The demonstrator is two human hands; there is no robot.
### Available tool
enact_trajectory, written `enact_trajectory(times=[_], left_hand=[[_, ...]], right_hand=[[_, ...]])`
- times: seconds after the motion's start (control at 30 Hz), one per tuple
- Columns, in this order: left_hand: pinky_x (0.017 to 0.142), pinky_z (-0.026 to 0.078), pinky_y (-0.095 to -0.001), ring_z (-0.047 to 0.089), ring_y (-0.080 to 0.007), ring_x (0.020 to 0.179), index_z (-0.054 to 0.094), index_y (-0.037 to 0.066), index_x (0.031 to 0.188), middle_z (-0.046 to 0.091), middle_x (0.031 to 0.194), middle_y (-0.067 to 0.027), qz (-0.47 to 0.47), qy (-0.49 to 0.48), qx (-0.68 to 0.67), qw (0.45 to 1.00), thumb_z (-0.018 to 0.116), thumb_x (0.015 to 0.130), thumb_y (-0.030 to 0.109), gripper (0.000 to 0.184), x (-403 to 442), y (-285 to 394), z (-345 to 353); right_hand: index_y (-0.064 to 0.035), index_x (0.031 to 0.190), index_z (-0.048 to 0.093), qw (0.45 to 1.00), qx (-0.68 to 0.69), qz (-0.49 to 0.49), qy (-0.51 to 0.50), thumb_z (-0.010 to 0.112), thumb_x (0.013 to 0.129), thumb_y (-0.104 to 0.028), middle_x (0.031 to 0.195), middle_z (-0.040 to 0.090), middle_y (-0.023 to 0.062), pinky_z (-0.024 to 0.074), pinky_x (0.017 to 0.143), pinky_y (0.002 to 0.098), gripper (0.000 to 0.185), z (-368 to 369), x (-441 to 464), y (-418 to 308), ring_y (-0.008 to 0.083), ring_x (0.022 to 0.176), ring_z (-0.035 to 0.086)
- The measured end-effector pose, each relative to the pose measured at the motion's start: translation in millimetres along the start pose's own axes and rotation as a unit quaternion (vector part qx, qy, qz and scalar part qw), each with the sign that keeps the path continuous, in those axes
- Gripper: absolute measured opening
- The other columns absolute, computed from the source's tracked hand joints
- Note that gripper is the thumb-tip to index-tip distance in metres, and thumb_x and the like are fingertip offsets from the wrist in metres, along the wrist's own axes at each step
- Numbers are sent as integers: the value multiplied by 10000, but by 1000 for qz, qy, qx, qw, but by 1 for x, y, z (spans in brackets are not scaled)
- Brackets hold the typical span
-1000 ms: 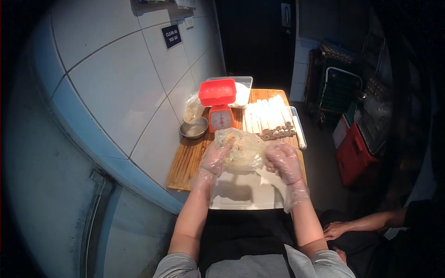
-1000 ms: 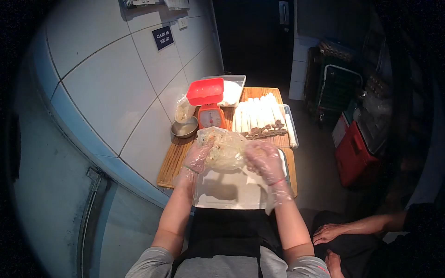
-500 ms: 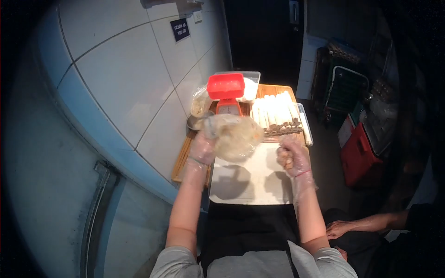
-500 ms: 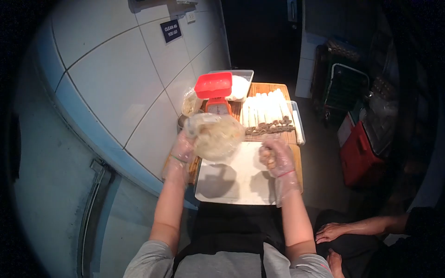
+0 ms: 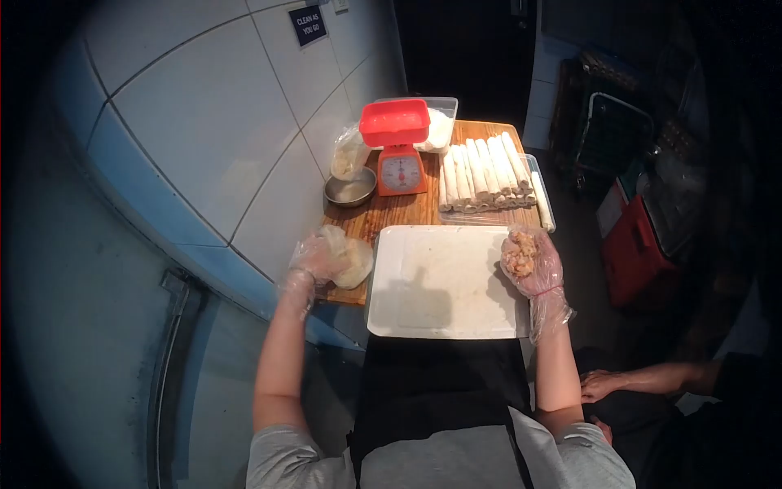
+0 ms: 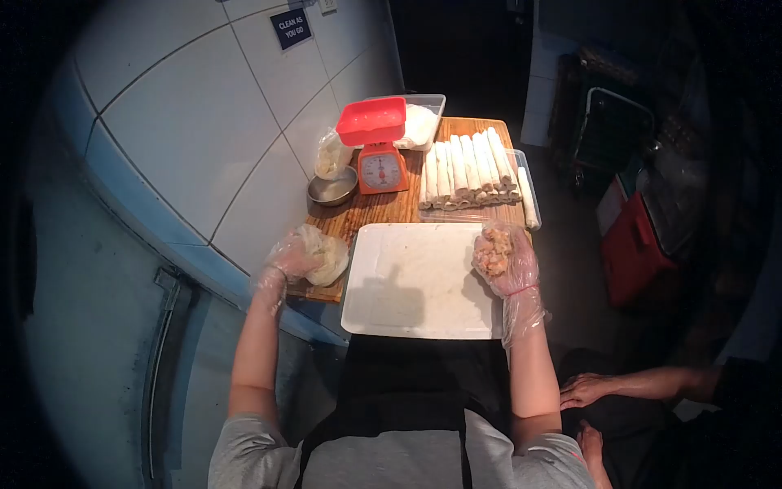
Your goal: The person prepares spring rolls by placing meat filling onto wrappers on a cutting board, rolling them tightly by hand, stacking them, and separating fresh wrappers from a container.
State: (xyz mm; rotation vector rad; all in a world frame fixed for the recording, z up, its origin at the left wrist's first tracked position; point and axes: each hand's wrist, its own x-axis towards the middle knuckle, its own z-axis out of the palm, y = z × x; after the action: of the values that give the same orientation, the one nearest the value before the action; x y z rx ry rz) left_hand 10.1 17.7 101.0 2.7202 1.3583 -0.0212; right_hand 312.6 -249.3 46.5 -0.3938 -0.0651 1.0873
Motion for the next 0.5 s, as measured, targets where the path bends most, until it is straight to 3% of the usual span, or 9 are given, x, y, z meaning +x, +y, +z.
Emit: enact_trajectory(times=[0.03, 0.07, 0.17, 0.2, 0.33, 0.43, 0.5], left_hand=[[1086, 423, -465, 501, -389, 1306, 598, 37, 1315, 467, 1476, -204, -34, 72, 24, 997, 666, 813, 259, 554, -3, 5, 21], [1106, 402, -461, 468, -379, 1339, 568, 30, 1351, 433, 1506, -198, -66, 143, 48, 986, 664, 818, 258, 587, -5, 6, 39], [1133, 369, -459, 467, -366, 1335, 589, 42, 1323, 469, 1483, -175, 180, 241, 103, 948, 649, 832, 189, 516, -12, 11, 75], [1140, 356, -469, 476, -350, 1325, 598, 42, 1307, 489, 1464, -166, 289, 232, 78, 925, 615, 852, 136, 465, -2, -3, 88], [1125, 365, -473, 468, -303, 1344, 595, 73, 1334, 516, 1443, -135, 197, 78, 211, 954, 573, 880, 136, 458, 24, -27, 50], [1124, 364, -475, 510, -296, 1312, 612, 72, 1329, 577, 1384, -137, 171, 192, 319, 912, 578, 877, 197, 471, 39, -61, 52], [1134, 345, -491, 514, -307, 1311, 606, 79, 1344, 585, 1384, -134, 133, 59, 283, 948, 580, 869, 267, 512, 36, -48, 39]], right_hand=[[-60, 1071, 617, 999, -4, -3, -40, 545, 1007, -334, 899, 614, 83, 500, 645, 357, 291, -12, 6, -6, 220, 752, 584], [-42, 1157, 606, 997, 7, 7, -75, 469, 1036, -290, 959, 631, 85, 499, 647, 341, 307, -25, 10, -13, 212, 803, 596], [-37, 1147, 603, 1000, 7, 0, -22, 483, 1032, -261, 967, 624, 86, 500, 638, 345, 278, -25, 5, -26, 211, 798, 591], [-34, 1147, 608, 998, -16, -29, -57, 508, 1021, -242, 996, 642, 98, 529, 663, 354, 263, -33, 5, -33, 220, 828, 614], [-20, 1058, 618, 997, 14, -69, -12, 558, 991, -220, 964, 641, 120, 550, 714, 352, 220, -22, -14, -55, 249, 846, 639], [-24, 1059, 619, 993, -10, -116, -31, 550, 995, -239, 991, 649, 128, 555, 732, 364, 234, -29, -19, -58, 257, 870, 642], [-21, 1059, 622, 993, -5, -106, -57, 537, 997, -251, 999, 650, 130, 558, 744, 371, 252, -33, -20, -52, 258, 874, 642]])
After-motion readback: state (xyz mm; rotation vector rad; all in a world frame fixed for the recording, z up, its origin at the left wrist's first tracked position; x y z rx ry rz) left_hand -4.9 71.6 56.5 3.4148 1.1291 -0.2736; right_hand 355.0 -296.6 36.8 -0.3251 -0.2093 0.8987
